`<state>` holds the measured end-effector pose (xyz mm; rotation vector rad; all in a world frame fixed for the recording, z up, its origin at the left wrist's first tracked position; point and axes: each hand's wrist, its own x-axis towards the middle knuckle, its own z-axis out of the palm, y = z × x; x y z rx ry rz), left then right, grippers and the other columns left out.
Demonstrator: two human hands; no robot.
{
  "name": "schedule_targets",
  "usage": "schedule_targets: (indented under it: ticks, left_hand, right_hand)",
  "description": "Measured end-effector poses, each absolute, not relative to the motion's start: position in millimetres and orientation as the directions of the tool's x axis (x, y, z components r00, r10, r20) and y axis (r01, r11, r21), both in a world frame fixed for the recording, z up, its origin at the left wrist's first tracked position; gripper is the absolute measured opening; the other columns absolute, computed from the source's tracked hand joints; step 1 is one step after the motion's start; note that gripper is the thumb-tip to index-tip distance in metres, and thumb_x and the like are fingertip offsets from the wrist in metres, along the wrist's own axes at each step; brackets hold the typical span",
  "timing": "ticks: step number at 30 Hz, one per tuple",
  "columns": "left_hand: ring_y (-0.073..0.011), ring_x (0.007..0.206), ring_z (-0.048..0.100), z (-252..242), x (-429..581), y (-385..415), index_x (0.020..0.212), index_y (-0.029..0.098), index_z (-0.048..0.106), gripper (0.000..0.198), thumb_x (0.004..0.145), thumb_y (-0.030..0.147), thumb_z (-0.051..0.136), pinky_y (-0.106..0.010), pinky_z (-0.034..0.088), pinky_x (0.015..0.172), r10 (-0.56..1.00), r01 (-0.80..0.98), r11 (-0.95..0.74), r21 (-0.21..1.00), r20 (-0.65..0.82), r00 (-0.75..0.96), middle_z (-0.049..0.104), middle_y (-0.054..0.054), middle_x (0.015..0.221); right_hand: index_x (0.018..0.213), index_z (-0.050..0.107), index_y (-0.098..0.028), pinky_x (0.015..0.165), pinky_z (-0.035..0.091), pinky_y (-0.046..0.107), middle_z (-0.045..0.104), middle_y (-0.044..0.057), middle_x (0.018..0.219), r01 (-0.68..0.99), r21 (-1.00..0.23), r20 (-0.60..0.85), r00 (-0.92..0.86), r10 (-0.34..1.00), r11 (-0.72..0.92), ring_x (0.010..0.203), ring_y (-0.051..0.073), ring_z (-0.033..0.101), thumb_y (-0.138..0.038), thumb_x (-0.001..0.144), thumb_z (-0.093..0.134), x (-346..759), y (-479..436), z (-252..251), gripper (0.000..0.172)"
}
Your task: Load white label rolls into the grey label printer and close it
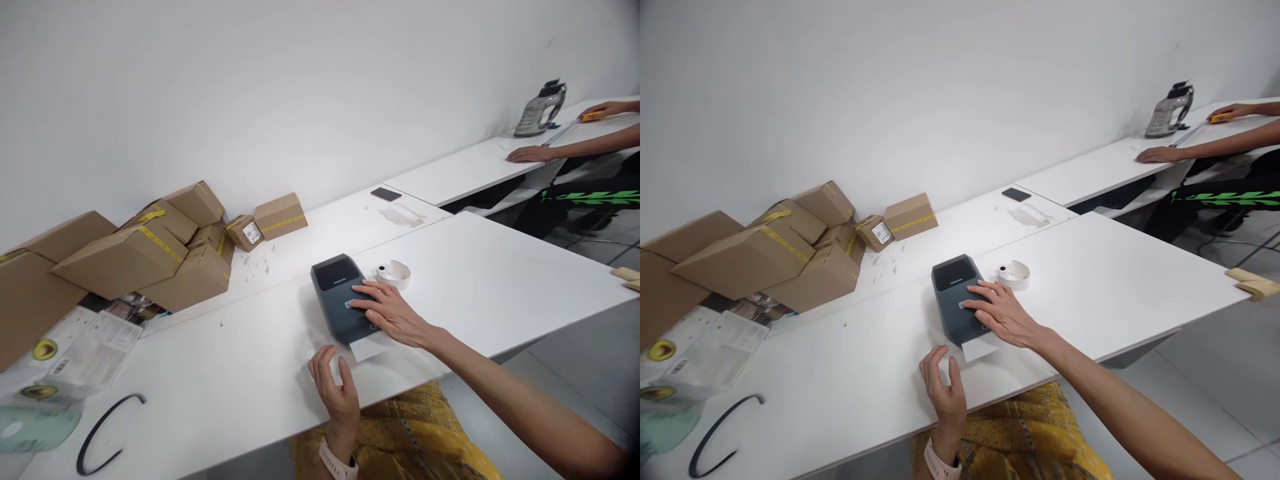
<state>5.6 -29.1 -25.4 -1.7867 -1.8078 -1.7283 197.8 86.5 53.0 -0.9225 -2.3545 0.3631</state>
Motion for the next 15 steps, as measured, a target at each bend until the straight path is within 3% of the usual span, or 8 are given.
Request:
schedule_targets:
  ticks: [3, 6, 9, 15]
  left_hand:
    - [-0.0211, 0.097, 0.059, -28, -2, -18, 0.113, 0.018, 0.059, 0.024, 0.093, 0.028, 0.049, -0.037, 0.047, 0.085, 0.698, 0.598, -0.202, 0.776, 0.542, -0.467, 0.063, -0.012, 0.11]
    - [-0.0206, 0.102, 0.059, -30, -6, -10, 0.119, 0.019, 0.057, 0.029, 0.095, 0.031, 0.045, -0.035, 0.049, 0.086, 0.773, 0.451, -0.14, 0.882, 0.382, -0.507, 0.06, -0.014, 0.12]
    - [-0.0216, 0.11, 0.058, -33, -8, -8, 0.123, 0.02, 0.056, 0.033, 0.094, 0.032, 0.045, -0.035, 0.049, 0.089, 0.826, 0.347, -0.127, 0.929, 0.293, -0.482, 0.059, -0.013, 0.125]
    - [-0.0212, 0.108, 0.06, -36, -5, -7, 0.127, 0.021, 0.054, 0.036, 0.093, 0.031, 0.047, -0.036, 0.05, 0.09, 0.859, 0.28, -0.128, 0.951, 0.247, -0.448, 0.059, -0.013, 0.124]
  right_hand:
    - [0.13, 0.058, -0.039, 0.109, 0.026, 0.057, 0.047, 0.001, 0.147, 0.544, -0.424, 0.404, -0.602, 0.689, 0.724, 0.138, 0.029, 0.035, -0.043, 0.1, 0.032, 197, 87, 55, 0.04]
    - [0.131, 0.056, -0.039, 0.109, 0.025, 0.057, 0.045, 0.001, 0.148, 0.529, -0.442, 0.395, -0.61, 0.687, 0.724, 0.139, 0.029, 0.034, -0.042, 0.1, 0.031, 198, 88, 53, 0.04]
    - [0.133, 0.055, -0.039, 0.11, 0.024, 0.057, 0.044, 0.0, 0.149, 0.523, -0.452, 0.398, -0.607, 0.688, 0.723, 0.14, 0.028, 0.032, -0.041, 0.101, 0.029, 198, 90, 50, 0.041]
    - [0.13, 0.057, -0.039, 0.112, 0.02, 0.057, 0.048, 0.0, 0.146, 0.552, -0.376, 0.429, -0.608, 0.668, 0.744, 0.137, 0.027, 0.037, -0.04, 0.1, 0.033, 196, 91, 50, 0.038]
